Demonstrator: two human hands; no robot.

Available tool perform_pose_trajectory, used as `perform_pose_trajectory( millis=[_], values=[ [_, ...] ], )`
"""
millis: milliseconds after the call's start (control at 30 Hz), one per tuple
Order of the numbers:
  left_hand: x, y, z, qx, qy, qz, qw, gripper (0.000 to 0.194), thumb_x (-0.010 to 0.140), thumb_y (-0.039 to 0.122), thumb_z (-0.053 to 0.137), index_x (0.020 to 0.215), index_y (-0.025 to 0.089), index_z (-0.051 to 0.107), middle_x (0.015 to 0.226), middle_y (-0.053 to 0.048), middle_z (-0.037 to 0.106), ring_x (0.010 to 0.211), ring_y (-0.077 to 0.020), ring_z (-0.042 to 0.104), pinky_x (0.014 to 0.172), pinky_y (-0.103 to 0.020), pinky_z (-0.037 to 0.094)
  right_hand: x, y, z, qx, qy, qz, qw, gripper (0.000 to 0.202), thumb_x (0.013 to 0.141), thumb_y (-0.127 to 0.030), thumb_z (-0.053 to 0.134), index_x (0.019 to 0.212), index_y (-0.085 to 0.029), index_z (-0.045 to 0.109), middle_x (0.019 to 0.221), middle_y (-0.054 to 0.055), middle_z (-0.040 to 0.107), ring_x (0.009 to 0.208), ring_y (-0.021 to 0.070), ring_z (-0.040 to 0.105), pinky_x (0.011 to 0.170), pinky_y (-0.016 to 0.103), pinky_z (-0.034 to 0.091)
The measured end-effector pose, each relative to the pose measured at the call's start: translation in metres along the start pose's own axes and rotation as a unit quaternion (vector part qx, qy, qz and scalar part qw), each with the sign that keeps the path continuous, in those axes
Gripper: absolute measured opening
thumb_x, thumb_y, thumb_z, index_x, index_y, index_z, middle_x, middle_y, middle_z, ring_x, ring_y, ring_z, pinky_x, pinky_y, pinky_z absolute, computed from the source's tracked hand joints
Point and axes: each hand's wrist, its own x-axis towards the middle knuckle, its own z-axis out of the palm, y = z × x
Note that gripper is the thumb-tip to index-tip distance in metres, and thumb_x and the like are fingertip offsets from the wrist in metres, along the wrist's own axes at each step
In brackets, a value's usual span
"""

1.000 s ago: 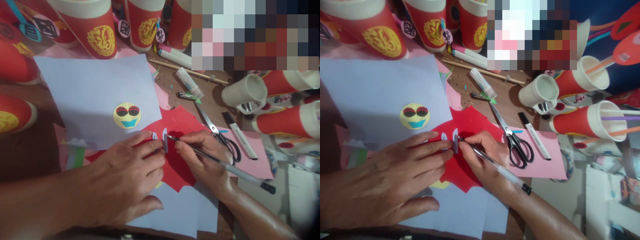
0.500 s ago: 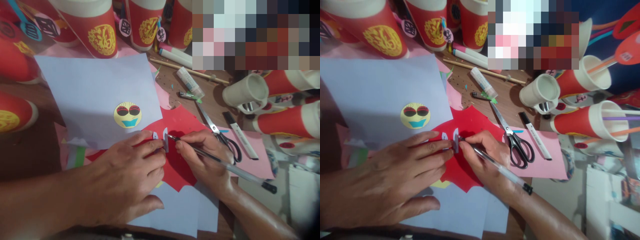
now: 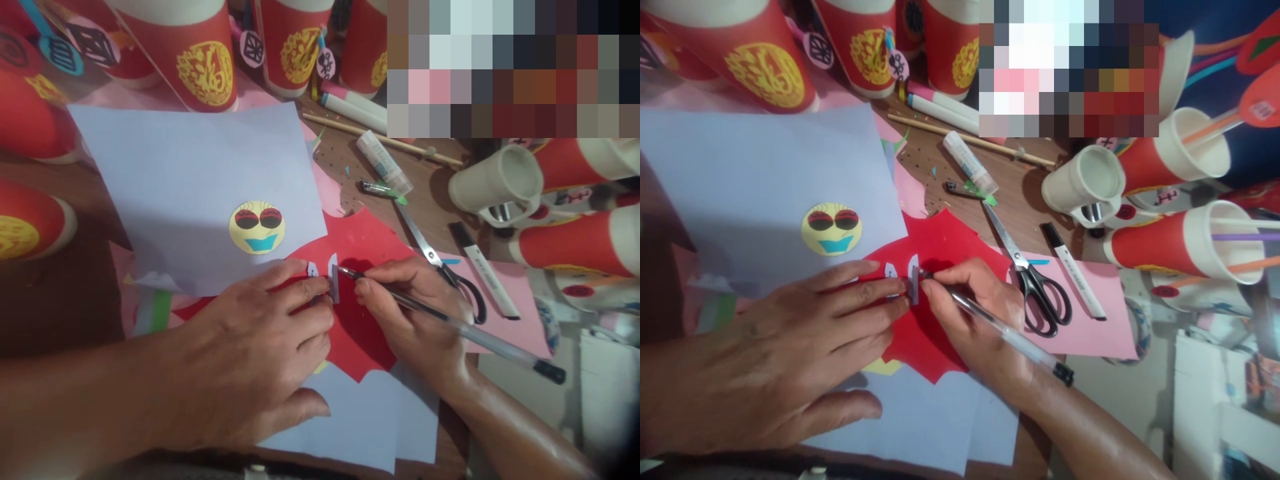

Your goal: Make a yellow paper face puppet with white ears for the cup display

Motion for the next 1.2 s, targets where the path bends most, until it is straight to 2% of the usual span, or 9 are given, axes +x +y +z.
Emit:
perform_pose_trajectory(
  millis=[267, 600, 733, 867, 967, 1067, 1200],
  values=[
    [0.0, 0.001, -0.001, 0.014, -0.001, -0.006, 1.0, 0.029, 0.078, 0.047, 0.059, 0.076, 0.02, 0.07, 0.09, -0.003, 0.071, 0.093, -0.0245, 0.058, 0.093, -0.039, 0.035, 0.002, 0.001, 0.001, 0.007, 0.0, -0.016, 1.0, 0.006, 0.079, -0.025, 0.064, 0.078, -0.02, 0.061, 0.068, -0.003, 0.065, 0.056, 0.0097, 0.06, 0.053, 0.02, 0.047],
    [0.0, 0.001, 0.0, 0.009, -0.002, -0.004, 1.0, 0.028, 0.077, 0.047, 0.06, 0.077, 0.02, 0.069, 0.092, -0.003, 0.071, 0.096, -0.0242, 0.058, 0.094, -0.039, 0.034, 0.001, 0.001, 0.0, 0.028, -0.007, 0.013, 0.999, 0.006, 0.078, -0.025, 0.066, 0.079, -0.021, 0.062, 0.068, -0.004, 0.066, 0.056, 0.0096, 0.061, 0.053, 0.02, 0.047],
    [0.0, 0.001, 0.001, -0.001, -0.004, -0.008, 1.0, 0.029, 0.076, 0.049, 0.062, 0.076, 0.02, 0.069, 0.092, -0.002, 0.071, 0.102, -0.0249, 0.056, 0.097, -0.04, 0.032, -0.001, 0.005, -0.001, 0.125, 0.006, 0.087, 0.988, 0.007, 0.079, -0.027, 0.066, 0.08, -0.021, 0.062, 0.066, -0.002, 0.066, 0.054, 0.0126, 0.062, 0.051, 0.023, 0.05],
    [-0.001, 0.002, 0.002, -0.014, 0.004, -0.016, 1.0, 0.029, 0.077, 0.048, 0.061, 0.078, 0.02, 0.069, 0.093, -0.003, 0.071, 0.102, -0.0243, 0.056, 0.097, -0.039, 0.033, -0.002, 0.009, -0.003, 0.261, -0.009, 0.091, 0.961, 0.013, 0.084, -0.03, 0.059, 0.093, -0.021, 0.06, 0.071, 0.001, 0.069, 0.059, 0.0142, 0.065, 0.053, 0.025, 0.053],
    [-0.002, 0.002, 0.0, -0.018, 0.002, -0.015, 1.0, 0.03, 0.078, 0.048, 0.061, 0.08, 0.02, 0.069, 0.095, -0.003, 0.071, 0.103, -0.0245, 0.056, 0.098, -0.039, 0.032, -0.003, 0.01, -0.007, 0.218, -0.017, 0.097, 0.971, 0.014, 0.081, -0.028, 0.063, 0.093, -0.02, 0.061, 0.077, 0.003, 0.071, 0.066, 0.0168, 0.067, 0.058, 0.028, 0.055],
    [-0.003, 0.001, -0.001, -0.018, -0.01, -0.011, 1.0, 0.029, 0.08, 0.047, 0.058, 0.082, 0.02, 0.069, 0.096, -0.003, 0.071, 0.107, -0.0251, 0.054, 0.1, -0.04, 0.03, -0.006, 0.007, -0.011, 0.118, -0.035, 0.104, 0.987, 0.012, 0.076, -0.024, 0.067, 0.086, -0.021, 0.062, 0.071, 0.002, 0.069, 0.06, 0.0166, 0.067, 0.056, 0.028, 0.055],
    [-0.003, 0.001, -0.001, -0.019, -0.013, -0.018, 1.0, 0.029, 0.081, 0.046, 0.057, 0.082, 0.02, 0.068, 0.096, -0.003, 0.07, 0.109, -0.0245, 0.053, 0.1, -0.04, 0.029, -0.007, 0.002, -0.014, 0.056, -0.05, 0.043, 0.996, 0.006, 0.074, -0.023, 0.065, 0.075, -0.021, 0.06, 0.06, -0.002, 0.067, 0.051, 0.0141, 0.064, 0.047, 0.022, 0.05]
  ],
)
